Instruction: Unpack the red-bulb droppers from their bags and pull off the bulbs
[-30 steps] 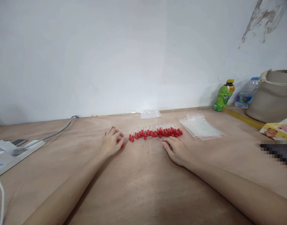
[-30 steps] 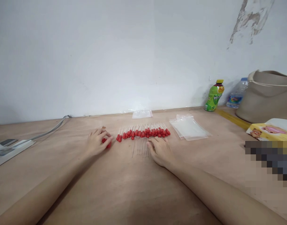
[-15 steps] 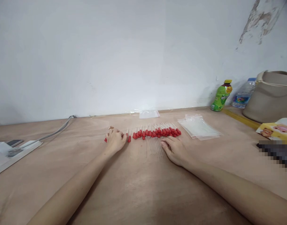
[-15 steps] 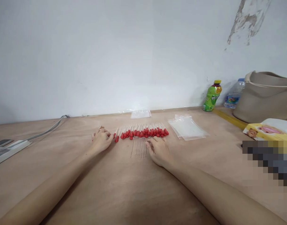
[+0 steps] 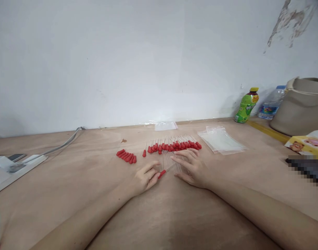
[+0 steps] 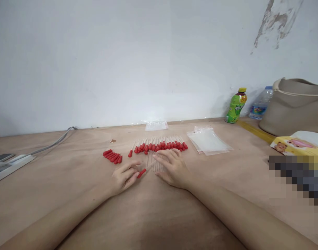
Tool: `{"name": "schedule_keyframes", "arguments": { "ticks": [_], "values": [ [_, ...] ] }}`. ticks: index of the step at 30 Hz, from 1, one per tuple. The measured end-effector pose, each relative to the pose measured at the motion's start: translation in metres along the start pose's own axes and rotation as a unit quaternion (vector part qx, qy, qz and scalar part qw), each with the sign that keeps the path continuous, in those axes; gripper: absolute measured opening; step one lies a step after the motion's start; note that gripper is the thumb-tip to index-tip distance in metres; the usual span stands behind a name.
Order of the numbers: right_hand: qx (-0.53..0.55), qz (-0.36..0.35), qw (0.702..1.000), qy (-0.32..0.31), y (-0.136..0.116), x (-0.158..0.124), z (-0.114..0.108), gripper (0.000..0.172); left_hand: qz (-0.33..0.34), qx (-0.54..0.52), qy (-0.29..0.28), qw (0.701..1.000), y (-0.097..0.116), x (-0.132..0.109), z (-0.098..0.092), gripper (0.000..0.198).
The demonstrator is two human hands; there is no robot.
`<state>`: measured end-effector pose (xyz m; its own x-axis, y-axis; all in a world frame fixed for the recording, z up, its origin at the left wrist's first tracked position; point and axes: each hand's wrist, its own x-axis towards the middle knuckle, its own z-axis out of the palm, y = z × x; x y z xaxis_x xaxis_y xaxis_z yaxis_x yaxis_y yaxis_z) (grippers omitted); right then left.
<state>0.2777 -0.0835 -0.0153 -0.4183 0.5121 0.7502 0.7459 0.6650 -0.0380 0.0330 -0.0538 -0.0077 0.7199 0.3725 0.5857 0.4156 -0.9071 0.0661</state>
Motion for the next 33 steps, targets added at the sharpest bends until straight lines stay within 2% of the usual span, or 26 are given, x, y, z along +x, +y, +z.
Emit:
{"name": "schedule_keyframes", "arguments": {
  "ticks": [3, 6, 9, 14, 18, 20, 25, 33],
  "values": [
    [0.005, -0.039, 0.999, -0.028, 0.001, 0.0, 0.001, 0.037, 0.031, 0.009, 0.028, 0.999, 0.002, -0.001, 0.004, 0.017],
    [0.015, -0.047, 0.997, -0.058, 0.001, 0.001, 0.003, 0.029, 0.051, 0.007, 0.073, 0.996, 0.0, -0.002, 0.007, 0.012],
    [0.023, -0.049, 0.997, -0.063, 0.001, 0.002, 0.004, 0.022, 0.055, -0.003, 0.085, 0.995, -0.003, -0.004, 0.01, 0.01],
    [0.038, -0.058, 0.997, -0.043, 0.0, 0.002, 0.006, 0.013, 0.039, -0.01, 0.055, 0.998, -0.002, -0.002, 0.006, 0.015],
    [0.04, -0.06, 0.997, -0.039, -0.005, 0.001, 0.005, 0.013, 0.033, 0.001, 0.004, 0.999, 0.002, 0.007, 0.002, 0.034],
    [0.041, -0.06, 0.996, -0.042, -0.008, 0.002, 0.005, 0.013, 0.039, 0.0, -0.004, 0.999, 0.004, 0.011, 0.004, 0.035],
    [0.041, -0.054, 0.997, -0.041, -0.012, 0.002, 0.006, 0.013, 0.052, -0.012, 0.02, 0.998, 0.007, 0.015, 0.013, 0.022],
    [0.093, -0.067, 0.992, -0.06, -0.01, 0.002, 0.016, 0.016, 0.07, 0.011, 0.061, 0.996, 0.009, 0.014, 0.016, 0.027]
  ]
}}
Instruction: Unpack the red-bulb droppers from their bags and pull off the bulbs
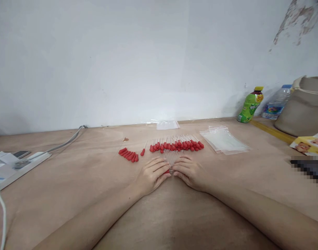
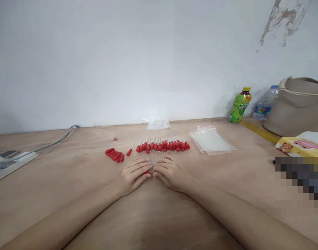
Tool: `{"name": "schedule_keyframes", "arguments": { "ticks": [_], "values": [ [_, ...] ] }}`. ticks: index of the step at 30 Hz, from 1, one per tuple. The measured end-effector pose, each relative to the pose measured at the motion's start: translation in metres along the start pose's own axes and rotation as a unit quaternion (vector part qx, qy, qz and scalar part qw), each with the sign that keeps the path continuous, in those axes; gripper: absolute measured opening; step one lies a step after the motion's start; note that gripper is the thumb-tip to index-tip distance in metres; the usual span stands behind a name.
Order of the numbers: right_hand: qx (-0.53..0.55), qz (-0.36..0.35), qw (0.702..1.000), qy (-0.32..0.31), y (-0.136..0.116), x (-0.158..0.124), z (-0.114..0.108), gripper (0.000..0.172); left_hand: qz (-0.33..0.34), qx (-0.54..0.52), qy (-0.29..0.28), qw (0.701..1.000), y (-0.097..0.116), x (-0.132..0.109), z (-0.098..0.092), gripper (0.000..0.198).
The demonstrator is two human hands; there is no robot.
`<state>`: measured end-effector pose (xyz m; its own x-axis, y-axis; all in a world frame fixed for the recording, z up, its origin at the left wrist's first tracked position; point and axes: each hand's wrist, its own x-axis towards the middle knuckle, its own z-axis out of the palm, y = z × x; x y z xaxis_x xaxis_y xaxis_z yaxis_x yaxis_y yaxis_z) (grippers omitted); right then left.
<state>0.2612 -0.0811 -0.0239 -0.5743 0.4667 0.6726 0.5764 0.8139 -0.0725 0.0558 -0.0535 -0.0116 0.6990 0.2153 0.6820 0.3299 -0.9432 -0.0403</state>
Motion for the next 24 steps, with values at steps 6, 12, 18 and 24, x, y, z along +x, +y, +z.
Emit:
{"name": "schedule_keyframes", "arguments": {
  "ticks": [6, 12, 18, 24],
  "values": [
    [0.028, -0.025, 0.999, 0.031, -0.004, -0.001, 0.003, 0.014, 0.025, 0.029, -0.013, 0.999, 0.003, 0.0, 0.002, 0.021],
    [0.005, -0.039, 0.999, 0.011, -0.008, -0.002, -0.001, 0.013, 0.014, 0.014, -0.037, 0.999, 0.005, -0.001, -0.001, 0.015],
    [-0.012, -0.048, 0.999, 0.002, -0.007, -0.004, -0.001, 0.012, -0.012, -0.019, -0.052, 0.998, 0.009, 0.002, -0.006, 0.013],
    [-0.034, -0.058, 0.998, 0.01, -0.01, -0.003, -0.004, 0.013, -0.028, -0.042, -0.073, 0.996, 0.011, 0.004, -0.009, 0.016]
  ]
}}
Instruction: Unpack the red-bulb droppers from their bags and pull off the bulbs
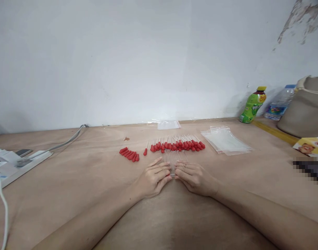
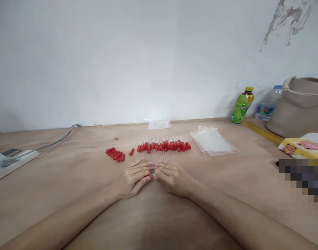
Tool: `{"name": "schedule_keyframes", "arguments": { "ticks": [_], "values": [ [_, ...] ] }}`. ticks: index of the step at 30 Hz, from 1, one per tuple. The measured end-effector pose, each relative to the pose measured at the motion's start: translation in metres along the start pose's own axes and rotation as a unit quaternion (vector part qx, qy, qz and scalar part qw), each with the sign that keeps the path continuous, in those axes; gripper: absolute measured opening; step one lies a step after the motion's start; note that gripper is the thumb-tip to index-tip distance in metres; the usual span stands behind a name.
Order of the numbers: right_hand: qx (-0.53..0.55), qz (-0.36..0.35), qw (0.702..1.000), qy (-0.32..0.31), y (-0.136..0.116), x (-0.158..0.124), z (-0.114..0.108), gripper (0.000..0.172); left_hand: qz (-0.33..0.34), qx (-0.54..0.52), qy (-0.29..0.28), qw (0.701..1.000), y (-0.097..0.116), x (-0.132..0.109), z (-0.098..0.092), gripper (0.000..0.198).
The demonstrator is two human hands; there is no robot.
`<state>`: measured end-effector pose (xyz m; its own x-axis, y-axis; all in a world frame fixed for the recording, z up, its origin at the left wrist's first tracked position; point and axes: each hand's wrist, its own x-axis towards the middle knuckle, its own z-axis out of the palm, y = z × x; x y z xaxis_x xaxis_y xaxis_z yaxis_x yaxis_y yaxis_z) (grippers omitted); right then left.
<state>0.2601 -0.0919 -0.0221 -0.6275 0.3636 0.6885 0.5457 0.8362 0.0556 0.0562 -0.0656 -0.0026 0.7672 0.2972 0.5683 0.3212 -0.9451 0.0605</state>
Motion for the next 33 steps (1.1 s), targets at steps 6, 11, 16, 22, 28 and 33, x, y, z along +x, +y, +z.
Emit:
{"name": "schedule_keyframes", "arguments": {
  "ticks": [6, 11, 16, 22, 28, 33],
  "values": [
    [-0.038, -0.033, 0.998, 0.022, 0.002, -0.005, -0.002, 0.014, 0.005, -0.012, -0.005, 1.0, -0.002, -0.004, -0.001, 0.015],
    [-0.069, -0.061, 0.995, 0.042, 0.002, -0.008, -0.006, 0.015, 0.025, -0.003, 0.0, 1.0, -0.003, -0.007, -0.001, 0.014],
    [-0.06, -0.051, 0.996, 0.037, 0.006, -0.012, -0.01, 0.018, 0.034, 0.007, 0.017, 0.999, -0.006, -0.011, -0.003, 0.014],
    [-0.078, 0.131, 0.984, 0.092, 0.021, -0.018, -0.014, 0.013, -0.062, 0.031, 0.086, 0.994, -0.022, -0.023, -0.016, 0.011],
    [-0.089, 0.232, 0.962, 0.113, 0.028, -0.017, -0.007, 0.024, -0.278, 0.063, 0.138, 0.949, -0.059, -0.019, -0.044, 0.027],
    [-0.089, 0.262, 0.954, 0.119, 0.03, -0.013, -0.004, 0.021, -0.412, 0.073, 0.091, 0.904, -0.096, -0.026, -0.08, 0.034]
  ]
}}
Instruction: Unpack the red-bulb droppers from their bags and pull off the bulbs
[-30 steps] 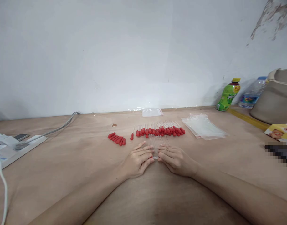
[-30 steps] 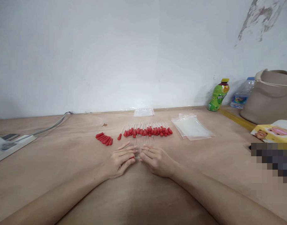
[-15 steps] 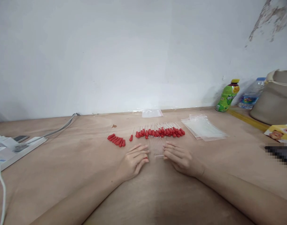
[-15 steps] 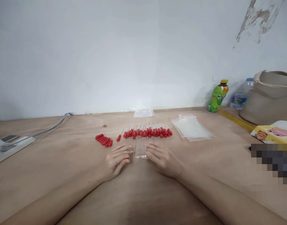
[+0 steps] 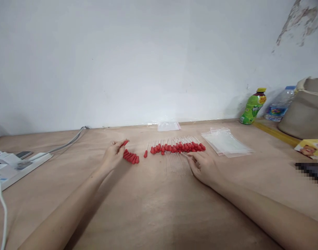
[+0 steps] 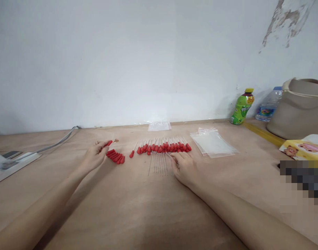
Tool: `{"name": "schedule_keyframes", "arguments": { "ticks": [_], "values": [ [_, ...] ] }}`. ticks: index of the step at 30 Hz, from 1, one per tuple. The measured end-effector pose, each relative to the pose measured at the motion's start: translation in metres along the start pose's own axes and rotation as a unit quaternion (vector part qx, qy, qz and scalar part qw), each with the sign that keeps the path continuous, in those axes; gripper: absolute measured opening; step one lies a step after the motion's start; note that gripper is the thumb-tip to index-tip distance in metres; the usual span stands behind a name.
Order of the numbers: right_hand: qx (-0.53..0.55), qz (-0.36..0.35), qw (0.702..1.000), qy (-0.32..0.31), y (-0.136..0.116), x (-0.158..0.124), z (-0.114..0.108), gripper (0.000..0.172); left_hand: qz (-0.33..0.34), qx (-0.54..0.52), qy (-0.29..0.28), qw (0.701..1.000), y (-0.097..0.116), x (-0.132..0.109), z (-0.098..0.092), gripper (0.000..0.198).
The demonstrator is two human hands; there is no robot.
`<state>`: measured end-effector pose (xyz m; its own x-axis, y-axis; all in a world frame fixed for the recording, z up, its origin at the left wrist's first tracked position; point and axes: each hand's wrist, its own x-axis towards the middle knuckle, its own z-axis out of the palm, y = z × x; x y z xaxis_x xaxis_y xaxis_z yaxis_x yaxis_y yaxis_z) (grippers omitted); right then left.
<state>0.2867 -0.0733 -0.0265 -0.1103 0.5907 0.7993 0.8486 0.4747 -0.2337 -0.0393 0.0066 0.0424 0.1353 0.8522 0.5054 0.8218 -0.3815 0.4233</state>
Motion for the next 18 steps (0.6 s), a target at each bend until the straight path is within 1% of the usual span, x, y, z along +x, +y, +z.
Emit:
{"name": "schedule_keyframes", "arguments": {
  "ticks": [3, 5, 8, 13, 18],
  "values": [
    [-0.013, 0.001, 1.0, 0.0, -0.001, 0.002, 0.003, 0.019, -0.051, -0.032, -0.032, 0.998, -0.019, 0.008, -0.007, 0.038],
    [-0.025, -0.006, 1.0, -0.003, -0.001, 0.002, 0.005, 0.019, -0.055, -0.037, -0.033, 0.997, -0.027, 0.01, -0.007, 0.039],
    [-0.034, -0.019, 0.999, -0.023, -0.001, 0.001, 0.007, 0.018, -0.031, 0.004, -0.039, 0.999, -0.031, 0.009, -0.004, 0.033],
    [-0.04, -0.048, 0.996, -0.062, -0.004, 0.001, 0.005, 0.016, 0.011, 0.082, -0.082, 0.993, -0.033, 0.007, 0.003, 0.021],
    [-0.04, -0.051, 0.994, -0.091, -0.006, 0.001, 0.003, 0.018, 0.028, 0.098, -0.095, 0.99, -0.037, 0.006, 0.006, 0.019]
  ]
}}
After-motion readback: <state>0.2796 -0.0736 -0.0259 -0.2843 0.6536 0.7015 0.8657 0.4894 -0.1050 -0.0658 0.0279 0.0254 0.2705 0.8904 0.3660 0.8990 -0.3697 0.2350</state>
